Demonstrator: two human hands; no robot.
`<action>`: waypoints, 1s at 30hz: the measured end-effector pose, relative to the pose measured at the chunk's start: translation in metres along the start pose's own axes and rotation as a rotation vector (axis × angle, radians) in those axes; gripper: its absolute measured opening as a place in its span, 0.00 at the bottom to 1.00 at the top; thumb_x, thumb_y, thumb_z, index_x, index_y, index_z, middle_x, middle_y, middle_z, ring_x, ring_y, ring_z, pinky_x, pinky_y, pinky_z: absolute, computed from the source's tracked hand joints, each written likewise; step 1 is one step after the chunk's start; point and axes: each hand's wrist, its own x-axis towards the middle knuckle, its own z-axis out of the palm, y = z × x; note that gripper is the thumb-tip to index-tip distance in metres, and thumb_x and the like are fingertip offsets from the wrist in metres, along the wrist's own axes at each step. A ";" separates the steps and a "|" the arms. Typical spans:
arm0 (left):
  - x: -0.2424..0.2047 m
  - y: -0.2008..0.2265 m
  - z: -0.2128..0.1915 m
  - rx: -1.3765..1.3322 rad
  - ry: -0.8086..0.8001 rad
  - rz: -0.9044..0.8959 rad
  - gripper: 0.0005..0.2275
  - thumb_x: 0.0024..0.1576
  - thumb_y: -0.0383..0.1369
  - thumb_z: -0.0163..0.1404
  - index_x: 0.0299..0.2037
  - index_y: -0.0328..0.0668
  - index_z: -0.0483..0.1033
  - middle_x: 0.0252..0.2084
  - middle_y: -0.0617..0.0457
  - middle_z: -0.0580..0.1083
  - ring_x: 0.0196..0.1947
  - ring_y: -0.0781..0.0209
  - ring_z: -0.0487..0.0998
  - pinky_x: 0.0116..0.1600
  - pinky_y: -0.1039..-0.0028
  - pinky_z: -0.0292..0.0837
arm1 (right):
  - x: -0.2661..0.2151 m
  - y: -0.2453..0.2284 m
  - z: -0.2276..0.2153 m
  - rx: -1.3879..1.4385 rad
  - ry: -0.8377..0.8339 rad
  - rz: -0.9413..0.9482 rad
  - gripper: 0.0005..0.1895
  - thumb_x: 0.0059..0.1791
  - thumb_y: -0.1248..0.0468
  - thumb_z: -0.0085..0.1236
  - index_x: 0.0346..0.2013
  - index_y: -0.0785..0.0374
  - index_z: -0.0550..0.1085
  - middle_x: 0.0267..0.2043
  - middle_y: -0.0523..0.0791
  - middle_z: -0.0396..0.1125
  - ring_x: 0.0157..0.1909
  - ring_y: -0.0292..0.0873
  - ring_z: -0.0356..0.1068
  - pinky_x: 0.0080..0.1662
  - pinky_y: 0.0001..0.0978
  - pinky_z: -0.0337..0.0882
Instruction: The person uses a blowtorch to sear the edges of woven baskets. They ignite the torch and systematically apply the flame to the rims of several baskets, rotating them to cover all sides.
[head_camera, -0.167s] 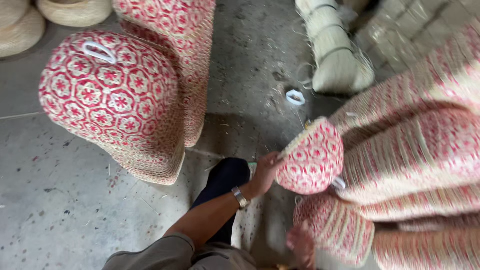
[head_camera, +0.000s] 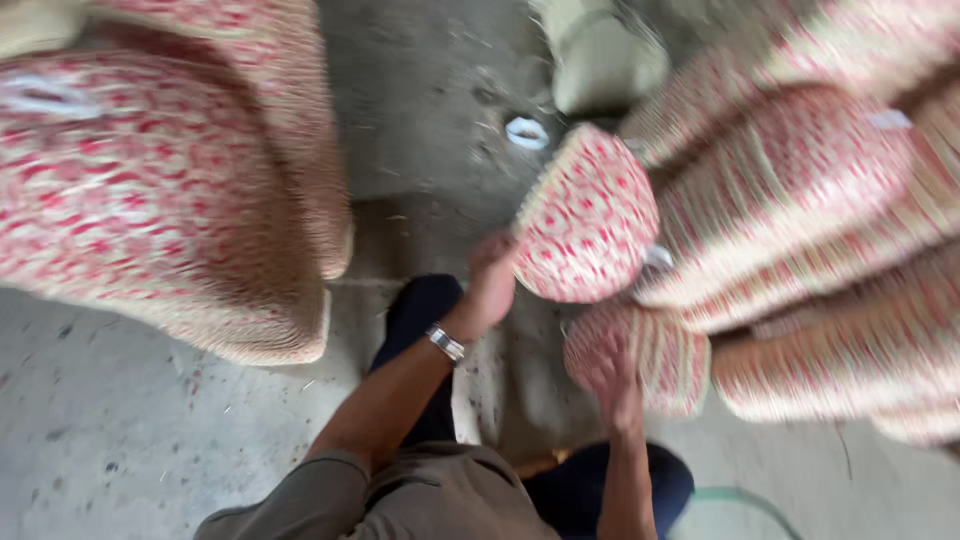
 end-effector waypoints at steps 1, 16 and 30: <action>-0.002 0.006 0.005 -0.059 -0.033 0.042 0.07 0.63 0.25 0.52 0.49 0.36 0.76 0.48 0.51 0.78 0.50 0.61 0.77 0.59 0.68 0.71 | -0.001 -0.010 0.006 -0.007 0.000 -0.067 0.48 0.50 0.35 0.43 0.78 0.50 0.43 0.79 0.53 0.42 0.75 0.60 0.50 0.64 0.60 0.60; -0.053 0.090 0.078 -0.390 -0.304 -0.471 0.20 0.72 0.40 0.40 0.68 0.36 0.66 0.70 0.47 0.68 0.71 0.52 0.67 0.79 0.51 0.57 | -0.048 -0.101 0.040 0.397 0.008 -0.384 0.57 0.46 0.28 0.47 0.77 0.43 0.33 0.80 0.44 0.42 0.75 0.53 0.52 0.67 0.65 0.59; -0.078 0.101 0.087 -0.124 -0.540 -0.410 0.11 0.69 0.28 0.43 0.58 0.35 0.74 0.63 0.46 0.74 0.66 0.52 0.73 0.74 0.53 0.62 | -0.060 -0.078 0.007 0.472 -0.066 -0.466 0.39 0.57 0.37 0.39 0.74 0.60 0.56 0.73 0.49 0.58 0.71 0.50 0.62 0.69 0.54 0.62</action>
